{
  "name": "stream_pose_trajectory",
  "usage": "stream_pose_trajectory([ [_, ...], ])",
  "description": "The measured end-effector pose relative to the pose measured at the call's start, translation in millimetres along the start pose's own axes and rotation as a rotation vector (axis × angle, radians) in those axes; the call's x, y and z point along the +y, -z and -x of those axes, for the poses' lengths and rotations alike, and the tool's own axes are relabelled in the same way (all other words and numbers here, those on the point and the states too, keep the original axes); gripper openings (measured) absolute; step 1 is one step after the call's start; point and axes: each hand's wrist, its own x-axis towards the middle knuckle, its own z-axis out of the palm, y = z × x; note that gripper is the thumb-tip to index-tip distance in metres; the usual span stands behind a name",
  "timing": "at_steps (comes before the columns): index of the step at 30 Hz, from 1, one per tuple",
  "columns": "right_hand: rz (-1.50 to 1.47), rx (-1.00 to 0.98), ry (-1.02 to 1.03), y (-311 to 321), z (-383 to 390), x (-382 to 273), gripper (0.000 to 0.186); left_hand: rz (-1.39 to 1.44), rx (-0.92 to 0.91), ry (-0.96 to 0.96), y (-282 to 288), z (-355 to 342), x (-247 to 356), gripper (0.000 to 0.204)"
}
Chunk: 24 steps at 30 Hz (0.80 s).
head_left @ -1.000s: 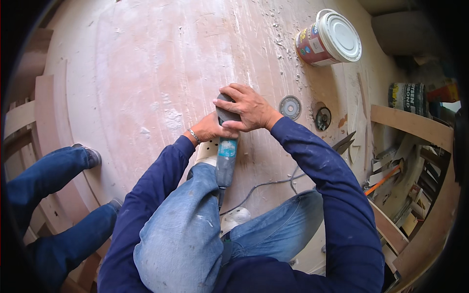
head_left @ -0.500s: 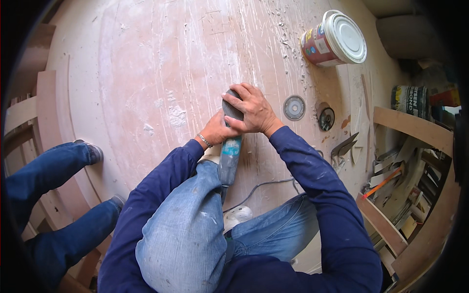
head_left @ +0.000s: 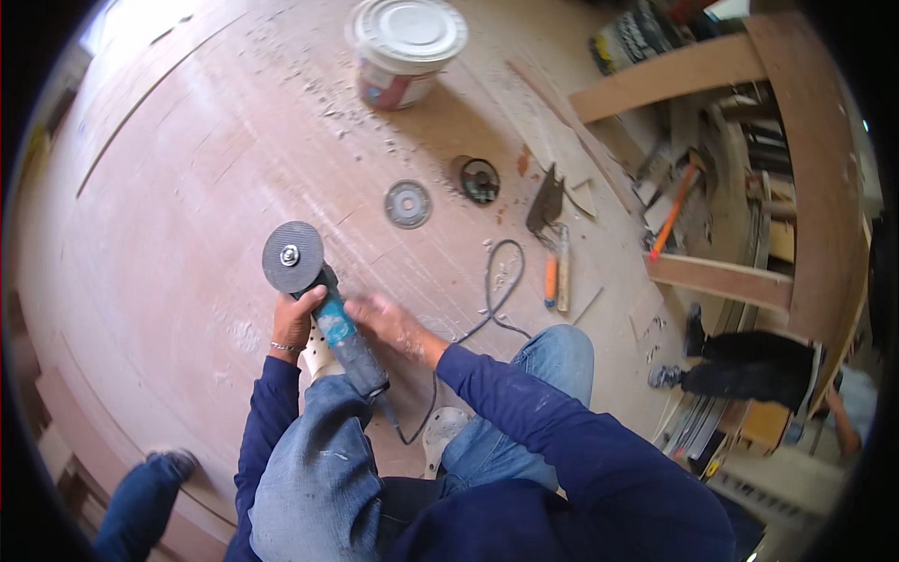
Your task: The person retrieves a grinding disc from a cabinet, then sits on the floor and uses an angle grinder with a trowel to grind a section of the floor surface. The person repeatedly grinds the same area while holding the trowel against the disc.
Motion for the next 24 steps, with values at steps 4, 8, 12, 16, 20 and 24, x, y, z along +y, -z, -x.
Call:
stream_pose_trajectory([
  [4, -0.615, -0.279, -0.218, 11, 33, -29, 0.061, 0.147, -0.225, 0.073, -64, -23, 25, 0.066],
  [8, -0.709, -0.150, -0.010, 52, 77, -59, 0.053, -0.003, -0.529, 0.111, -139, -51, 49, 0.073],
  [12, -0.465, 0.239, 0.204, 104, 180, -110, 0.057, -0.487, -1.056, 0.039, -213, -90, 40, 0.091],
  [16, -0.488, 0.630, 0.457, 149, 255, -110, 0.058, -1.004, -1.344, 0.008, -306, -96, 26, 0.090],
  [20, -0.676, 0.969, 0.592, 167, 318, -82, 0.059, -1.344, -1.470, -0.321, -392, -105, -72, 0.084],
  [24, -0.758, 1.063, 0.639, 155, 354, -62, 0.057, -1.492, -1.336, -0.166, -467, -94, -135, 0.091],
])
